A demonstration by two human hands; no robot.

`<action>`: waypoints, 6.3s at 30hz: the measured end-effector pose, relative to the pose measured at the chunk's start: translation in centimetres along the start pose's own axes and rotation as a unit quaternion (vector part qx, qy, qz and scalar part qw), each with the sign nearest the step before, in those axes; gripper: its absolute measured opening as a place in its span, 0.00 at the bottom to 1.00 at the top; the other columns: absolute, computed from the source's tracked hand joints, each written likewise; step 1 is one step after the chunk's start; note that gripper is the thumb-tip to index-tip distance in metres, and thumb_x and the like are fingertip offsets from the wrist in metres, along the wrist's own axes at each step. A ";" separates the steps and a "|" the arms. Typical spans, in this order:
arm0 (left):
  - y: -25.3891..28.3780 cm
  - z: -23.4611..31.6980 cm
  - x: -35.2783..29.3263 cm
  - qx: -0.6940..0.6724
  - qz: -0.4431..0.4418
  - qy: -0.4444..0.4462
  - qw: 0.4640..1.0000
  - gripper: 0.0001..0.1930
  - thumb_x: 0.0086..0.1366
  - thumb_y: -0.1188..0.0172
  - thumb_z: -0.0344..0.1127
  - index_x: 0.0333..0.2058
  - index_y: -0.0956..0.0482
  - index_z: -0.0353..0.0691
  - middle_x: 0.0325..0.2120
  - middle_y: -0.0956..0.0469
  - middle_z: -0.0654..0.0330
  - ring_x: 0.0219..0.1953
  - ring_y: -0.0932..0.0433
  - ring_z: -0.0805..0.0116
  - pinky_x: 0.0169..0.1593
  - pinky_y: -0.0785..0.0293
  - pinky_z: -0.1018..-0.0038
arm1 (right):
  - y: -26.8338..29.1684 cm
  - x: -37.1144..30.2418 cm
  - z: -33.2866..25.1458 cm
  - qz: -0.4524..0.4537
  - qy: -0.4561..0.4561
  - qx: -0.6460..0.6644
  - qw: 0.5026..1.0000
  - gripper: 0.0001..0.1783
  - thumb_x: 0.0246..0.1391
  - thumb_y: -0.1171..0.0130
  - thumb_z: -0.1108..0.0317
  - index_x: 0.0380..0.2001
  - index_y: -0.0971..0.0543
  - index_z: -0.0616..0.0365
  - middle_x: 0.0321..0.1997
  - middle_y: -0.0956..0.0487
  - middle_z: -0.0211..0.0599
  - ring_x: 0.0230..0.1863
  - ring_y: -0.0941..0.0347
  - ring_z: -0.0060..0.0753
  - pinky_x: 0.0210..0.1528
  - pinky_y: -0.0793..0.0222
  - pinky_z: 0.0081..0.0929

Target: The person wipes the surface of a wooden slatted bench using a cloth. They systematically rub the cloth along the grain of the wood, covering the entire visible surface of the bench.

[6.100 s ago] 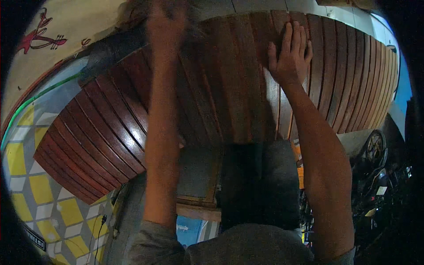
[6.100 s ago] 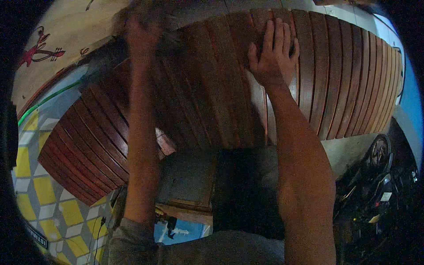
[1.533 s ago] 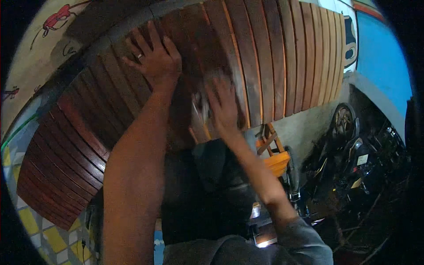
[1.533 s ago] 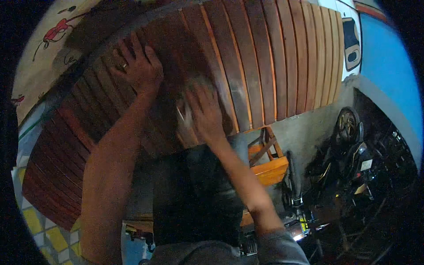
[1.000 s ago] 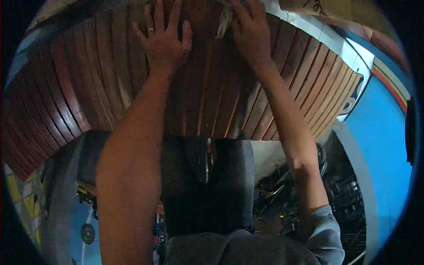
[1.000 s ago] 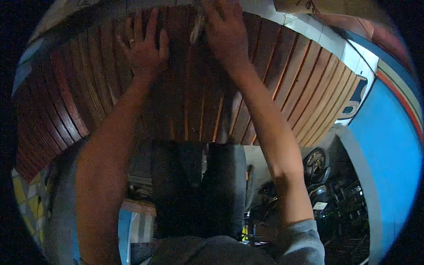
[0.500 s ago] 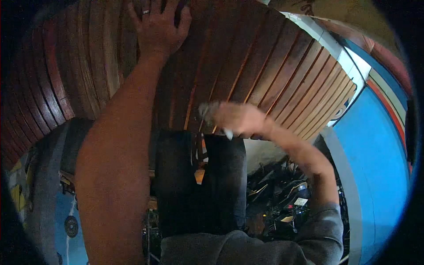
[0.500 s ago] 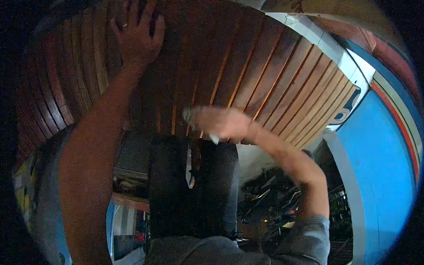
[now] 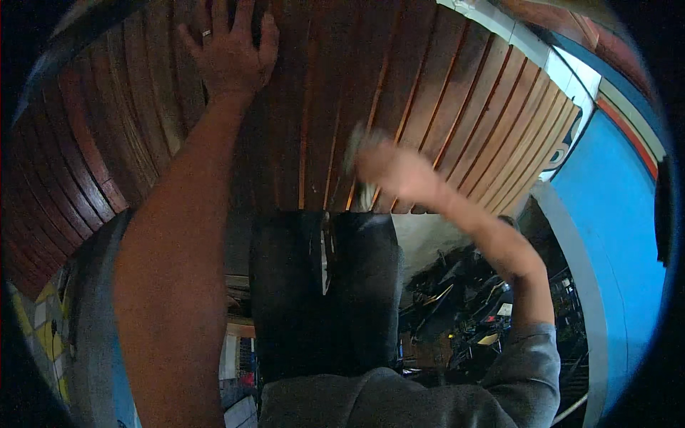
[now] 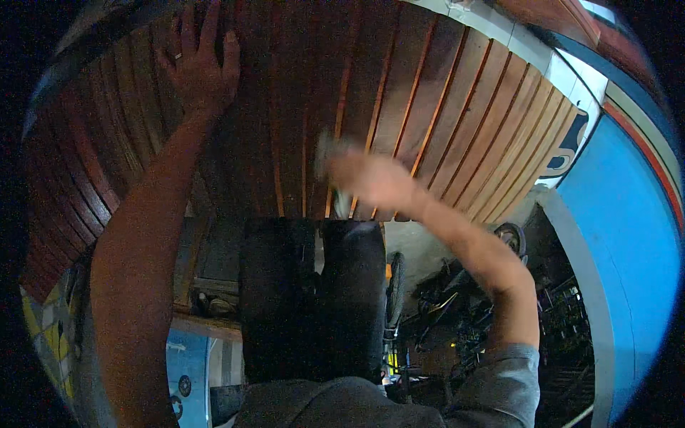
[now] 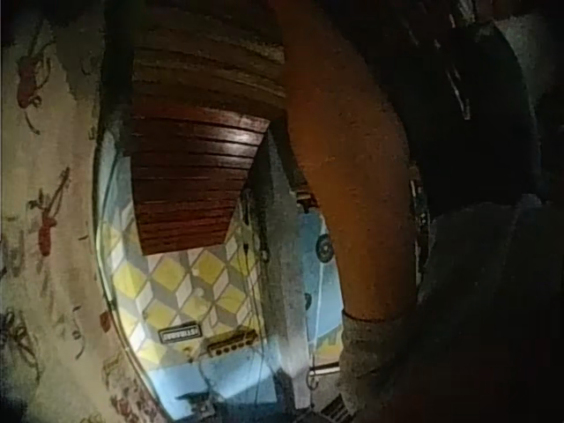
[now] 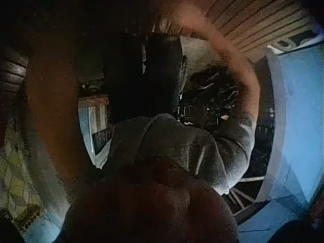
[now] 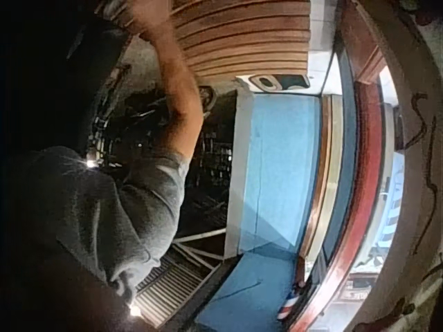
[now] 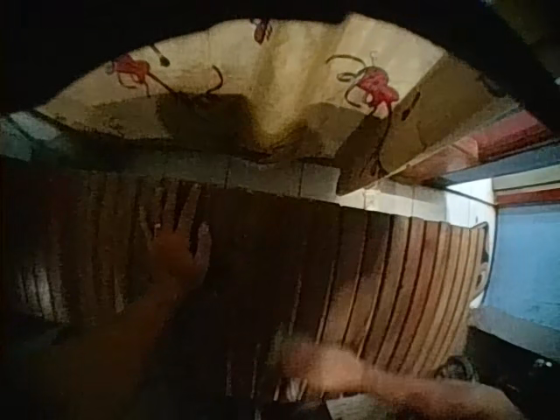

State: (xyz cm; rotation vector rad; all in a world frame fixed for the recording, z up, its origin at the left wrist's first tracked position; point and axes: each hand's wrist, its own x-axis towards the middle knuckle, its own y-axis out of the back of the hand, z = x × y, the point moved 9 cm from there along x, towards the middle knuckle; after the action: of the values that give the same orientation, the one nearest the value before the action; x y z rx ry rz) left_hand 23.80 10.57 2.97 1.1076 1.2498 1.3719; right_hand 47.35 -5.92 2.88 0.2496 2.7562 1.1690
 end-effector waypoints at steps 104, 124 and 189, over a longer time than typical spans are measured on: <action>-3.0 22.3 -0.9 -0.045 -0.048 -0.063 0.996 0.31 0.70 0.61 0.54 0.69 0.47 0.52 0.70 0.58 0.45 0.70 0.64 0.31 0.65 0.70 0.30 | -2.1 -18.1 -5.1 0.432 -0.657 -0.051 0.615 0.21 0.50 0.45 0.80 0.47 0.17 0.51 0.59 0.25 0.36 0.57 0.32 0.48 0.58 0.37 0.44; -2.6 21.8 -0.4 0.001 -0.001 -0.066 0.998 0.32 0.70 0.61 0.59 0.69 0.47 0.56 0.70 0.51 0.50 0.69 0.56 0.35 0.65 0.59 0.33 | 7.3 -14.4 6.0 0.547 -0.516 -0.076 0.655 0.18 0.47 0.39 0.73 0.43 0.17 0.51 0.53 0.24 0.38 0.53 0.32 0.48 0.55 0.33 0.45; -2.3 22.4 -0.6 -0.005 -0.007 -0.065 0.998 0.32 0.71 0.66 0.60 0.68 0.45 0.52 0.70 0.51 0.50 0.70 0.56 0.37 0.66 0.60 0.35 | -0.6 -25.6 -0.4 0.477 -0.672 -0.101 0.558 0.26 0.54 0.48 0.73 0.58 0.27 0.58 0.67 0.36 0.55 0.69 0.45 0.64 0.68 0.50 0.61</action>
State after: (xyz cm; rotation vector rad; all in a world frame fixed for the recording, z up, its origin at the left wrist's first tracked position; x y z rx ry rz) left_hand 46.15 13.28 2.23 1.1598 1.1550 1.2734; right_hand 72.21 -11.86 4.29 1.7991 0.9418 0.6988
